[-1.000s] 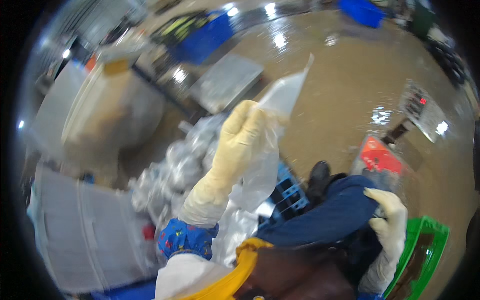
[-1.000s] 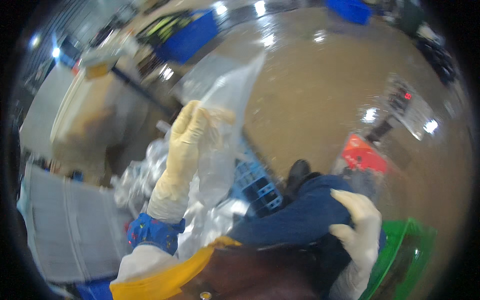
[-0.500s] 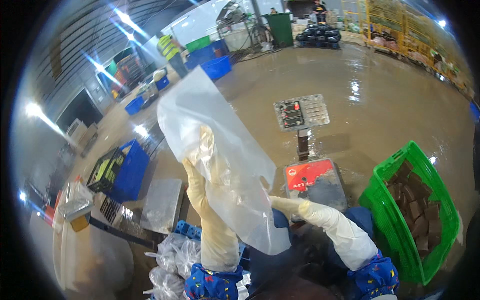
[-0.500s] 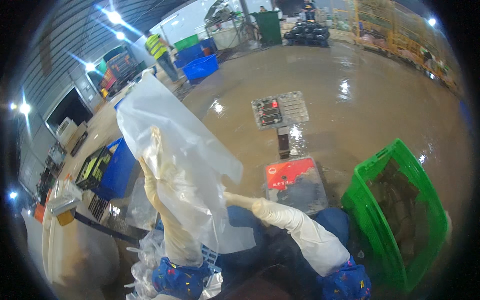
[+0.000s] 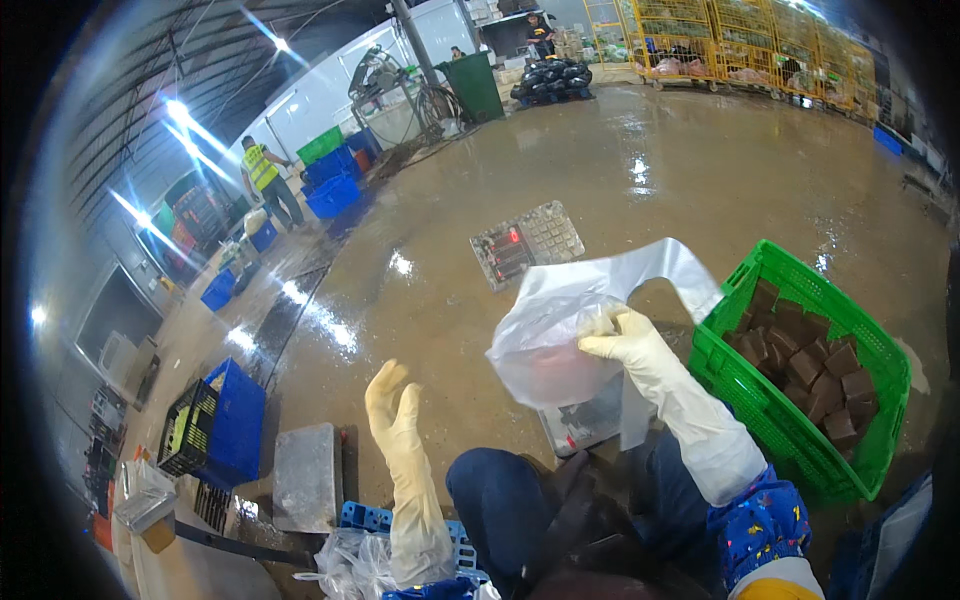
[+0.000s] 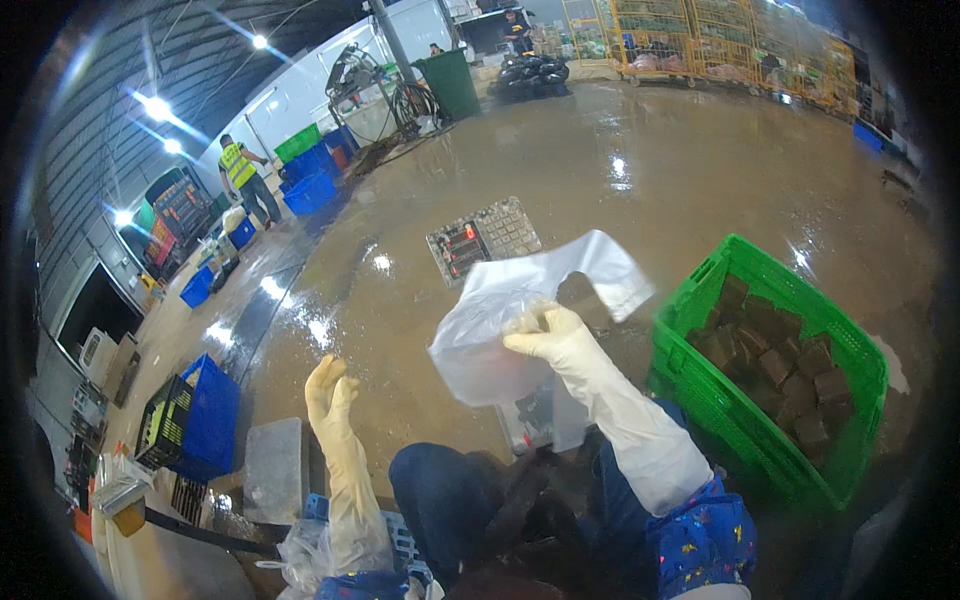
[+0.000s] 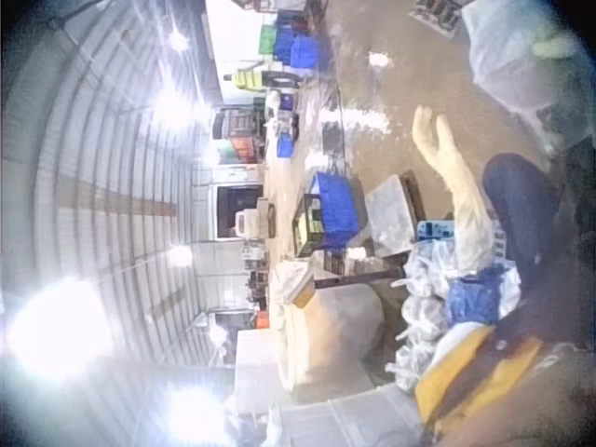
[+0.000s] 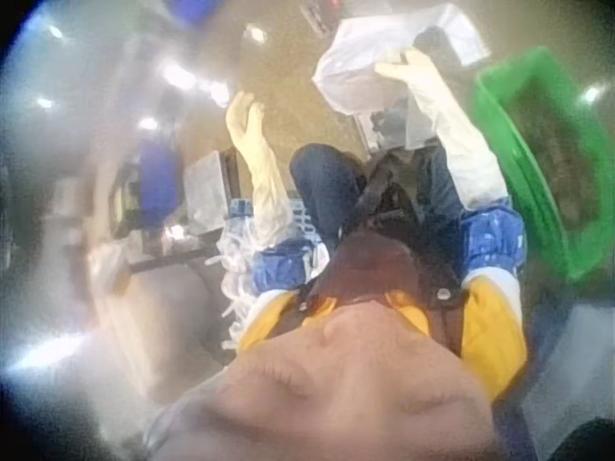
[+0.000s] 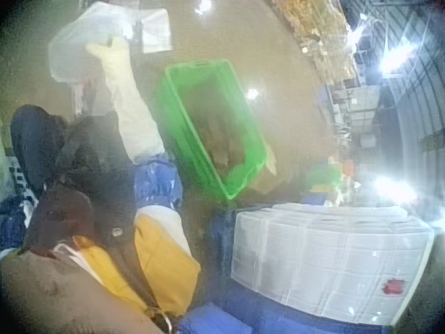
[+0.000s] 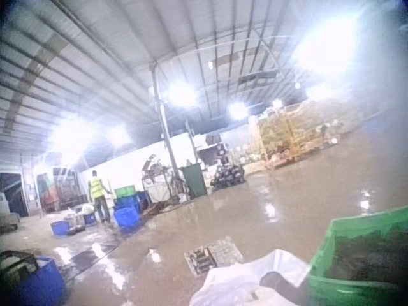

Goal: The person sits on the floor and repeatedly picks brown rectangular blocks from a green crate, places them into clear plastic bags on a digital scale, ties the bags, and sets them aside. The process is repeated for multiple units.

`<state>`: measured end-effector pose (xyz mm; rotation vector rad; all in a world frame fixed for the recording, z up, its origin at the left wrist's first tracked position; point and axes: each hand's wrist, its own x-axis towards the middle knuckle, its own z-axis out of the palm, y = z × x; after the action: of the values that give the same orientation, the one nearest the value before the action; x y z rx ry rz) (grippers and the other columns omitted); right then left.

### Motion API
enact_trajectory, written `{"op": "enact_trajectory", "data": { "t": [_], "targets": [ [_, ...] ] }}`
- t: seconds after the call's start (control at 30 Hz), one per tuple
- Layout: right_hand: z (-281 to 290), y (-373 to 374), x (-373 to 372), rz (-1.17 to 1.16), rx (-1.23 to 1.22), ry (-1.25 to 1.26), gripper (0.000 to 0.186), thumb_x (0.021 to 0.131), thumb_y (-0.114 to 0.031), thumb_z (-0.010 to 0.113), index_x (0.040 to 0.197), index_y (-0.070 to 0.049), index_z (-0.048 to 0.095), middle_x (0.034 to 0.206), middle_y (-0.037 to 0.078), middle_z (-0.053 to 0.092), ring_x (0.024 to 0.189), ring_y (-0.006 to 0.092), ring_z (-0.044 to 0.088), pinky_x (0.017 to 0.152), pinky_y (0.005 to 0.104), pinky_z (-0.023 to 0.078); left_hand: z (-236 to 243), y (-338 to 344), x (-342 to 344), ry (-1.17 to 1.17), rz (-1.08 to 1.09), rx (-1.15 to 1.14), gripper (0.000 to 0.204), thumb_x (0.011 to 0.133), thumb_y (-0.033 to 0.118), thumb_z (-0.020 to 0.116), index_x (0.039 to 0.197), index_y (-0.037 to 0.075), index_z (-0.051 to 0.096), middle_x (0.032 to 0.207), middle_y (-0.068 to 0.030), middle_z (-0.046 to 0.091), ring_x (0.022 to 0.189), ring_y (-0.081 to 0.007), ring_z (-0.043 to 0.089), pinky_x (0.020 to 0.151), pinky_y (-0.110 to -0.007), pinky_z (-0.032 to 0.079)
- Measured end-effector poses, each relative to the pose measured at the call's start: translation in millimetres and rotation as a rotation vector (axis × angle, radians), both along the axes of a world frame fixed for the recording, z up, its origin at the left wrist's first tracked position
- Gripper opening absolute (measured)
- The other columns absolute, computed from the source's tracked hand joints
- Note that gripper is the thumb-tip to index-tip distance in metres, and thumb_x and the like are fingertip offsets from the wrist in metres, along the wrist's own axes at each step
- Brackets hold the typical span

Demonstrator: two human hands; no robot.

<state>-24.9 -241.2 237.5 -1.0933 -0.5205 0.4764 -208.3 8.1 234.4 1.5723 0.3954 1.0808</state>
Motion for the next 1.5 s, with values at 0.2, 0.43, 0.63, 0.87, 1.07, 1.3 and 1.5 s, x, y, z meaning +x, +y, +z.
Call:
{"op": "enact_trajectory", "data": {
  "t": [0.2, 0.43, 0.63, 0.87, 1.07, 1.3, 1.5],
  "targets": [
    [11.1, 29.0, -21.3, 0.174, -0.313, -0.149, 0.021, 0.079, -0.020, 0.072, 0.090, -0.006, 0.062, 0.077, 0.000, 0.059, 0.071, 0.0084, 0.054, 0.066, 0.0249, 0.045, 14.9, -23.1, -0.3, 0.174, -0.038, 0.106, 0.043, 0.081, 0.011, 0.071, 0.123, 0.005, 0.060, 0.115, -0.0090, 0.065, 0.102, -0.0184, 0.062, 0.091, -0.033, 0.049],
    [-13.8, 3.1, -15.5, 0.104, -0.349, -0.207, 0.022, 0.095, -0.022, 0.060, 0.102, -0.002, 0.063, 0.080, 0.000, 0.060, 0.070, 0.0083, 0.055, 0.067, 0.0222, 0.046, -8.2, -66.3, -9.1, 0.239, -0.291, 0.083, 0.031, 0.087, 0.025, 0.069, 0.107, 0.003, 0.064, 0.098, -0.0137, 0.067, 0.091, -0.0220, 0.065, 0.081, -0.033, 0.051],
    [-3.9, 14.5, -26.5, 0.070, -0.401, -0.164, 0.014, 0.087, -0.014, 0.065, 0.096, -0.003, 0.065, 0.083, 0.000, 0.062, 0.071, 0.0084, 0.055, 0.066, 0.0221, 0.044, -22.7, -58.9, -14.8, 0.209, -0.188, 0.161, 0.024, 0.087, 0.024, 0.069, 0.100, 0.004, 0.065, 0.090, -0.0122, 0.067, 0.076, -0.0195, 0.065, 0.071, -0.032, 0.052],
    [-2.4, 34.1, -43.3, 0.054, -0.573, -0.354, 0.020, 0.075, -0.007, 0.073, 0.069, -0.008, 0.054, 0.068, -0.003, 0.053, 0.066, 0.0085, 0.052, 0.058, 0.0270, 0.041, 2.6, -58.4, -13.0, 0.641, -0.192, 0.158, 0.035, 0.083, 0.034, 0.072, 0.091, 0.000, 0.068, 0.084, -0.0146, 0.069, 0.076, -0.0212, 0.065, 0.068, -0.034, 0.050],
    [-18.0, 39.1, -62.6, -0.013, -0.479, -0.723, 0.025, 0.073, -0.017, 0.080, 0.067, -0.006, 0.058, 0.069, 0.002, 0.059, 0.068, 0.0118, 0.055, 0.063, 0.0285, 0.044, -5.4, -74.6, 20.9, 0.594, -0.428, 0.250, 0.028, 0.081, 0.028, 0.073, 0.092, 0.002, 0.070, 0.087, -0.0144, 0.068, 0.080, -0.0228, 0.065, 0.071, -0.032, 0.050],
    [-12.7, -6.6, -45.9, 0.079, -0.465, -0.288, 0.015, 0.088, -0.016, 0.068, 0.090, -0.002, 0.070, 0.087, 0.003, 0.066, 0.083, 0.0099, 0.060, 0.075, 0.0275, 0.048, -4.7, -82.1, 30.7, 0.348, -0.295, 0.409, 0.016, 0.083, 0.015, 0.070, 0.092, 0.001, 0.070, 0.085, -0.0132, 0.068, 0.079, -0.0258, 0.064, 0.071, -0.032, 0.050],
    [-4.0, 1.2, -58.6, 0.036, -0.641, -0.432, 0.040, 0.078, -0.046, 0.073, 0.089, -0.007, 0.071, 0.082, 0.011, 0.070, 0.081, 0.0256, 0.068, 0.074, 0.0345, 0.050, -19.1, -82.9, 23.7, 0.257, -0.203, 0.745, 0.012, 0.075, 0.003, 0.072, 0.085, 0.004, 0.065, 0.082, -0.0114, 0.063, 0.077, -0.0285, 0.064, 0.071, -0.035, 0.051]
  ]
}}
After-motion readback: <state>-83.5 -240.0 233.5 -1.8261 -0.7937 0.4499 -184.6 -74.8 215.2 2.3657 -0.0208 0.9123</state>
